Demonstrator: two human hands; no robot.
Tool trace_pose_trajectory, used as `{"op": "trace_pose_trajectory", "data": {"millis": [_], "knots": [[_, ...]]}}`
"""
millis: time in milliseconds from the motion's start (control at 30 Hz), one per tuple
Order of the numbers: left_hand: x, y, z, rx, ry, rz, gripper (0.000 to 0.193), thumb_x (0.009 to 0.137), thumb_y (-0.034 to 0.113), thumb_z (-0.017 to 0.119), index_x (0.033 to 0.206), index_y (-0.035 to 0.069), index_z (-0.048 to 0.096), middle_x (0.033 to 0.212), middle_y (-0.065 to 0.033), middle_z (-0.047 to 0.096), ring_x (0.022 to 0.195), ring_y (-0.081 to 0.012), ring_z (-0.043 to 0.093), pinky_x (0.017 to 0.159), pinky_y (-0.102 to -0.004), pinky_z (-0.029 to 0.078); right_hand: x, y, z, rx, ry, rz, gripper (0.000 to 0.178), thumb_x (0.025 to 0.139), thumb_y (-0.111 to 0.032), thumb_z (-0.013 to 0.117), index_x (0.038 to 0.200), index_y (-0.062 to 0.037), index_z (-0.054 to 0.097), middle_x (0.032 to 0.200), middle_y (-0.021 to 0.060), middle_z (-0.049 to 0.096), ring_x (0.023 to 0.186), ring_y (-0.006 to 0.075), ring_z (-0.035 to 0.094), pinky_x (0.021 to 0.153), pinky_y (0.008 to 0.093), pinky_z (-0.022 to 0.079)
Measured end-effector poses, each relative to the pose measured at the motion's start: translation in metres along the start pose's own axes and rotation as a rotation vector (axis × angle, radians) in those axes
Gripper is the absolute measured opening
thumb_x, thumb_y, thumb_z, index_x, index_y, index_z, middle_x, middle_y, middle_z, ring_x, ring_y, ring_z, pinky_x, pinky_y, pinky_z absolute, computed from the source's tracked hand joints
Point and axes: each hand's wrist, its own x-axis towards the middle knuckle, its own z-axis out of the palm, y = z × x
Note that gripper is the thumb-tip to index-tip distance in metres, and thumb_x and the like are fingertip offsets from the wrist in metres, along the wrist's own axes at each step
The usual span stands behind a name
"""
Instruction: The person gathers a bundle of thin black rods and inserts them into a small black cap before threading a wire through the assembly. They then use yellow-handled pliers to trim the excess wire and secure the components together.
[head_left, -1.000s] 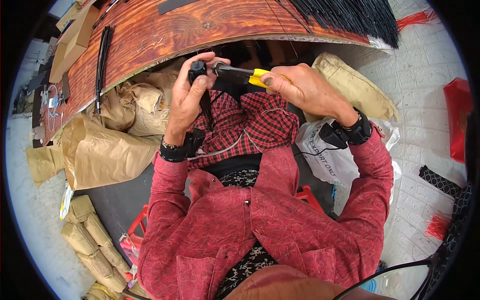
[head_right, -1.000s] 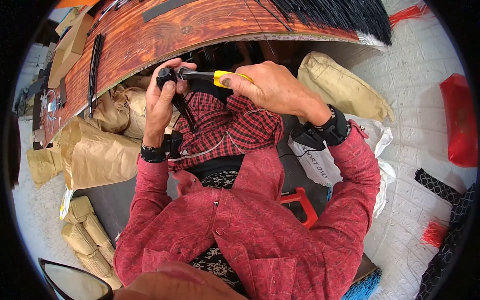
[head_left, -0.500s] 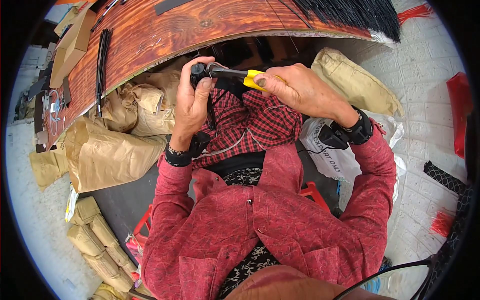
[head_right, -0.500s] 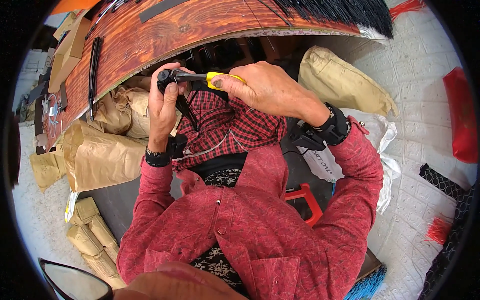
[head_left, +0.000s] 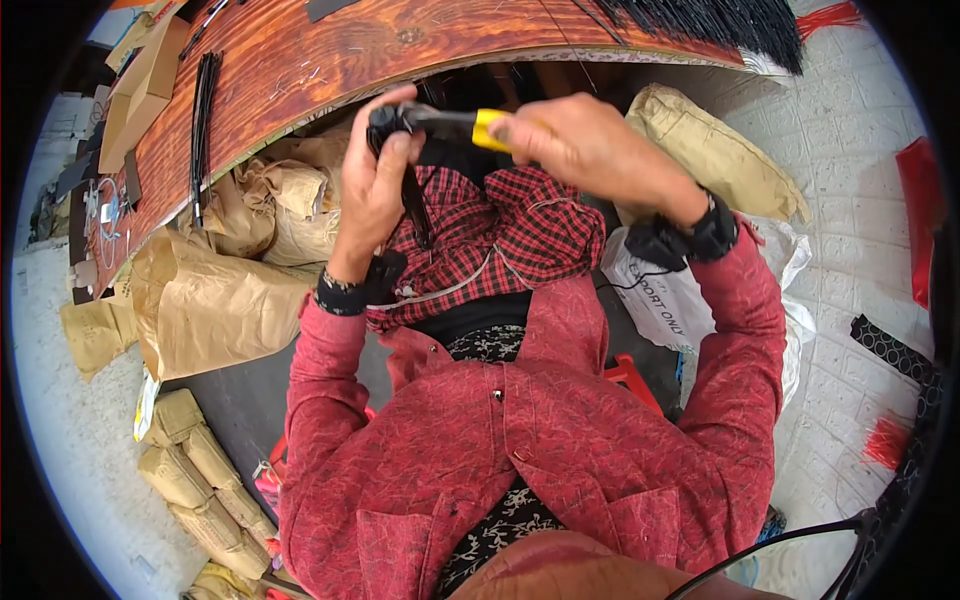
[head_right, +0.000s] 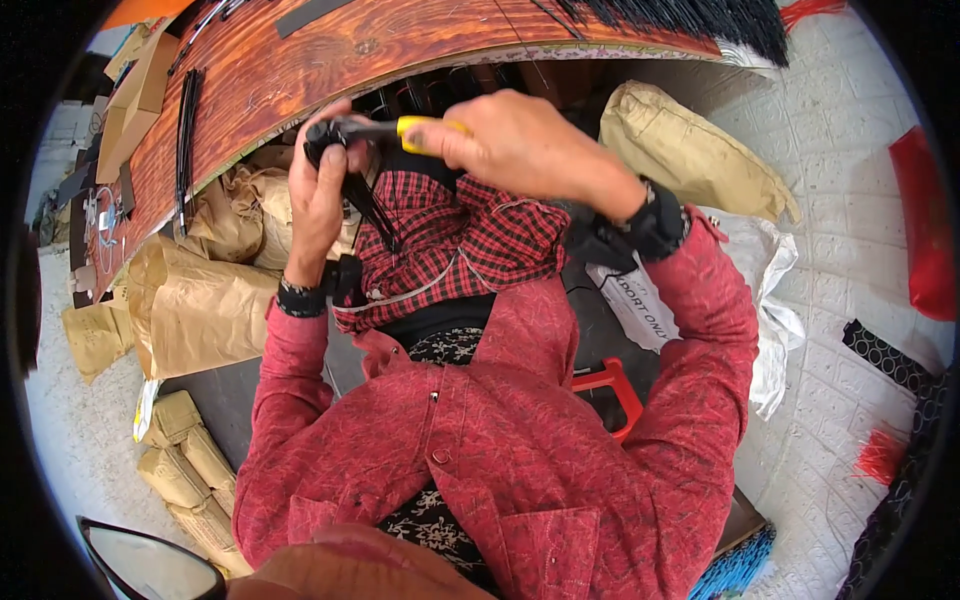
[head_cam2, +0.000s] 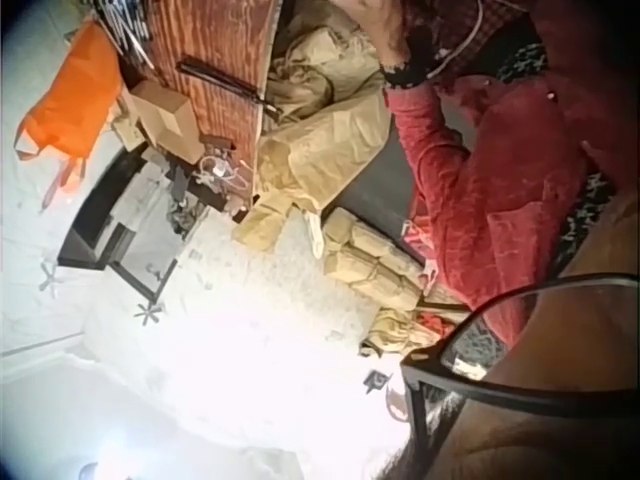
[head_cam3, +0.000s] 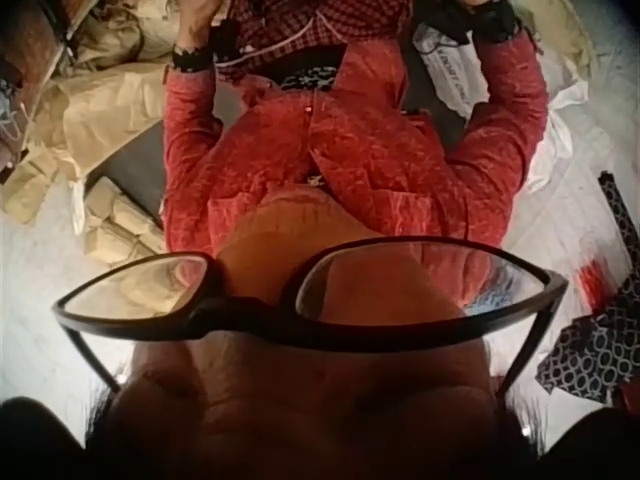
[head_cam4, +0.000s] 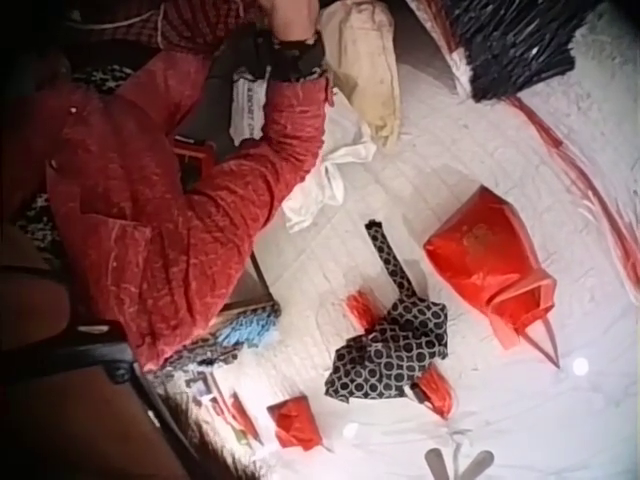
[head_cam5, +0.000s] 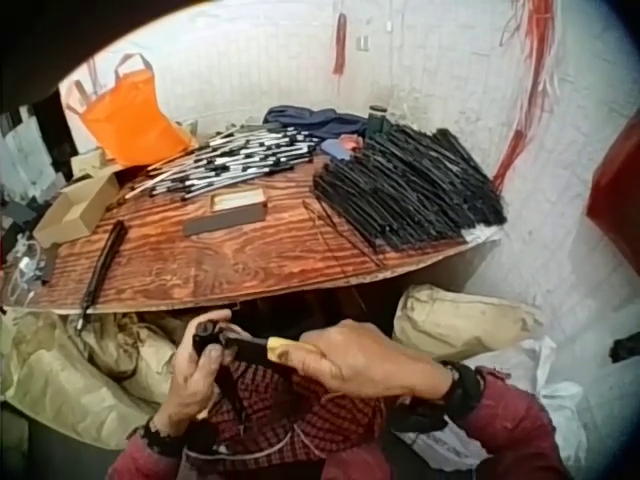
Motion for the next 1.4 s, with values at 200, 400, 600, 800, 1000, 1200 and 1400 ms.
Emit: {"op": "trace_pose_trajectory", "data": {"millis": [200, 400, 600, 800, 1000, 1200, 1400], "knots": [[0.000, -0.004, -0.065, -0.246, 0.380, 0.087, 0.034, 0.100, 0.018, 0.055, 0.128, -0.001, 0.048, 0.105, -0.0078, 0.061, 0.081, -0.0118, 0.050, 0.078, -0.0270, 0.045, 0.057, 0.043, -0.008, -0.461, 0.382, -0.078, 0.041, 0.094, -0.041, 0.056, 0.078, -0.0037, 0.065, 0.065, 0.0159, 0.061, 0.061, 0.0326, 0.062, 0.054, 0.0405, 0.047], [-0.034, 0.013, -0.126, -0.696, 0.471, 0.212, 0.033, 0.096, 0.017, 0.060, 0.122, 0.000, 0.050, 0.100, -0.0063, 0.056, 0.084, -0.0168, 0.048, 0.081, -0.0335, 0.042, 0.091, 0.088, 0.004, -0.786, 0.788, -0.320, 0.029, 0.083, -0.027, 0.071, 0.088, -0.0032, 0.056, 0.079, 0.0134, 0.055, 0.072, 0.0316, 0.056, 0.060, 0.0423, 0.044], [-0.064, -0.028, -0.133, -1.149, 0.473, 0.084, 0.022, 0.094, 0.010, 0.058, 0.112, -0.001, 0.052, 0.096, -0.0059, 0.055, 0.084, -0.0185, 0.048, 0.084, -0.0349, 0.041, 0.074, 0.086, 0.046, -0.418, 0.636, -0.506, 0.015, 0.088, -0.016, 0.059, 0.097, -0.0053, 0.065, 0.085, 0.0127, 0.062, 0.081, 0.0310, 0.062, 0.071, 0.0410, 0.049], [-0.059, -0.065, -0.098, -1.279, 0.701, -0.139, 0.017, 0.096, 0.011, 0.052, 0.107, -0.003, 0.052, 0.098, -0.0106, 0.056, 0.085, -0.0220, 0.049, 0.087, -0.0372, 0.041, 0.000, 0.058, 0.113, -0.015, 0.028, -0.316, 0.036, 0.087, -0.021, 0.068, 0.119, -0.0071, 0.059, 0.108, 0.0114, 0.062, 0.090, 0.0248, 0.067, 0.078, 0.0362, 0.054], [-0.066, -0.089, -0.076, -1.418, 0.663, -0.281, 0.022, 0.101, 0.017, 0.045, 0.108, -0.004, 0.051, 0.101, -0.0138, 0.057, 0.088, -0.0252, 0.052, 0.090, -0.0403, 0.042, -0.014, 0.009, 0.118, 0.287, 0.219, -0.296, 0.054, 0.084, -0.024, 0.074, 0.131, -0.0064, 0.053, 0.114, 0.0122, 0.059, 0.096, 0.0261, 0.065, 0.083, 0.0355, 0.053], [-0.091, -0.116, -0.042, -1.584, 0.580, -0.568, 0.038, 0.106, 0.028, 0.032, 0.114, -0.005, 0.048, 0.105, -0.0159, 0.057, 0.101, -0.0295, 0.055, 0.098, -0.0478, 0.043, 0.000, 0.024, 0.131, 0.340, 0.172, -0.496, 0.041, 0.083, -0.025, 0.075, 0.118, -0.0061, 0.063, 0.107, 0.0111, 0.061, 0.094, 0.0258, 0.063, 0.083, 0.0346, 0.052], [-0.106, -0.108, -0.002, -1.350, 0.551, -0.875, 0.047, 0.106, 0.036, 0.032, 0.118, -0.006, 0.048, 0.115, -0.0184, 0.058, 0.110, -0.0288, 0.056, 0.099, -0.0417, 0.047, -0.003, 0.030, 0.123, 0.410, 0.139, -0.406, 0.025, 0.083, -0.023, 0.074, 0.101, -0.0055, 0.069, 0.099, 0.0090, 0.063, 0.092, 0.0235, 0.062, 0.080, 0.0340, 0.051]]}}
